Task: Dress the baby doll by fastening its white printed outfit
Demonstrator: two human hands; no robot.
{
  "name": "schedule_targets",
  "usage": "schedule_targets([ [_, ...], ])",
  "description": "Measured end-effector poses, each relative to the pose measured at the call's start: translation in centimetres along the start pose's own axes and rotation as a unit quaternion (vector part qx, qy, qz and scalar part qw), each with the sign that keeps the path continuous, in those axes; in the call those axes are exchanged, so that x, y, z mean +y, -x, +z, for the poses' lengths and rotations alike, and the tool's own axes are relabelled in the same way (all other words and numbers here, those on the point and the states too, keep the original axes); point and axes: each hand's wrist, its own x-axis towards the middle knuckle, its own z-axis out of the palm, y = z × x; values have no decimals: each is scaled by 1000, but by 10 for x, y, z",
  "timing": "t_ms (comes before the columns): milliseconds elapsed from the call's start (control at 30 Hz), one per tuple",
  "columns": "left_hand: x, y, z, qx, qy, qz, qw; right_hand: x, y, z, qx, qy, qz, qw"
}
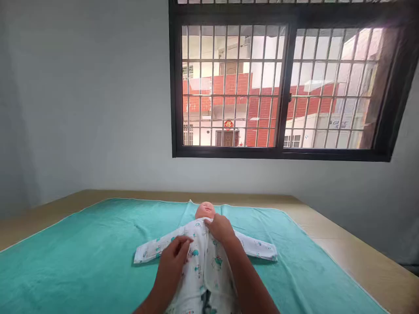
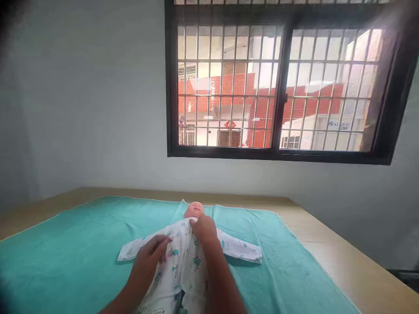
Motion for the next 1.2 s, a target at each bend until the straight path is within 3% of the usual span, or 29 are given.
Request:
schedule_targets([
  [133,18,-58,-3,65,-73,51,994,-3,1,0,-18,-21,1,1000],
  [267,8,-96,20,-27,-102,-1,994,9,-11,2,-7,-81,8,997],
  [367,-7,-110,40,-45,-101,-13,994,17,-22,8,17,-153,8,988],
  [600,-22,-118,44,-64,-58,-43,995,14,-27,21,15,-337,10,941],
  [733,-23,-119,46,-38,-4,-50,998,15,-25,25,1,-418,19,908],
  [967,-15,-112,57,-7,85,-57,995,25,-23,30,-30,-520,52,852],
  [1200,-12,-109,55,-30,137,-80,987,24,-22,28,-69,-585,21,808],
])
